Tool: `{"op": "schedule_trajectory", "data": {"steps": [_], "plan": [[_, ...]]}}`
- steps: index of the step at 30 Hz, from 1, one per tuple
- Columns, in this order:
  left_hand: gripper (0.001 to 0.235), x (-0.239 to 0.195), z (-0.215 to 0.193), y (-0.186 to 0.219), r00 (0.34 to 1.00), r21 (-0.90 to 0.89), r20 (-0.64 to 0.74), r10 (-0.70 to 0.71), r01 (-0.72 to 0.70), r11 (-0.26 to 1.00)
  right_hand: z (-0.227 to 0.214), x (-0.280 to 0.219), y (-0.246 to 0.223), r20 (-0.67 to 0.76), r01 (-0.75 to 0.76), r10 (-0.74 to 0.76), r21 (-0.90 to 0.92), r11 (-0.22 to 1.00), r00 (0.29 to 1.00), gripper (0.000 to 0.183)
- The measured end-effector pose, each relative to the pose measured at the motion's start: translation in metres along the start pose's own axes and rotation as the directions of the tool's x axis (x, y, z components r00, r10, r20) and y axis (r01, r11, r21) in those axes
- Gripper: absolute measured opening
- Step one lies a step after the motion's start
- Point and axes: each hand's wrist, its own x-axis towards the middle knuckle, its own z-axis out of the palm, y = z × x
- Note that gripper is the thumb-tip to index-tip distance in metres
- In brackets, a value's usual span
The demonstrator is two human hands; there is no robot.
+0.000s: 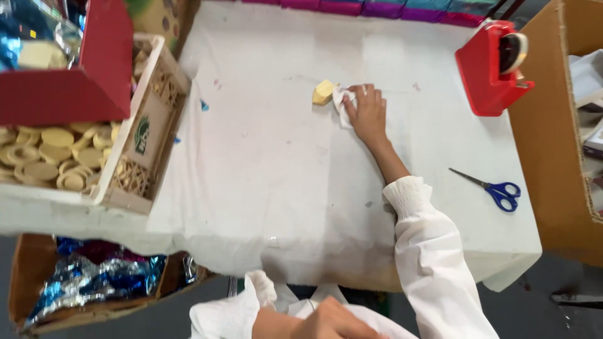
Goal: The person wipes small wooden objects with a white cloth on a white table. They handle the objects one at a time, turning them over to clean different sides. The person places the cleaned objects on the table.
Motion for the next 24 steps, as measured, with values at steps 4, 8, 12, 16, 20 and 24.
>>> {"op": "schedule_trajectory", "data": {"steps": [4, 8, 12, 16, 20, 24], "plan": [[0.019, 0.057, -0.049, 0.085, 0.988, -0.251, -0.09, 0.124, -0.142, 0.958, 0.002, 0.002, 0.006, -0.017, 0.013, -0.012, 0.066, 0.998, 1.0, 0.024], [0.023, 0.094, -0.079, 0.094, 0.881, -0.581, 0.415, -0.229, 0.45, 0.679, 0.003, -0.003, 0.005, -0.001, 0.03, -0.03, 0.037, 0.999, 1.0, 0.025], [0.019, 0.111, -0.11, 0.111, 0.893, -0.506, 0.351, -0.282, 0.434, 0.745, -0.003, 0.0, 0.006, -0.03, 0.011, -0.009, 0.09, 0.996, 1.0, 0.023], [0.022, 0.12, -0.113, 0.085, 0.898, -0.533, 0.349, -0.269, 0.426, 0.731, -0.003, -0.001, 0.005, -0.027, 0.003, -0.001, 0.098, 0.995, 1.0, 0.023], [0.021, 0.171, -0.151, 0.048, 0.984, -0.123, 0.0, -0.177, 0.176, 0.977, -0.005, 0.0, 0.004, -0.031, 0.012, -0.009, 0.103, 0.995, 0.999, 0.024], [0.022, 0.235, -0.216, 0.016, 0.792, 0.707, -0.589, 0.16, 0.409, 0.577, -0.012, -0.002, 0.001, -0.045, 0.049, -0.045, 0.081, 0.996, 0.998, 0.025]]}}
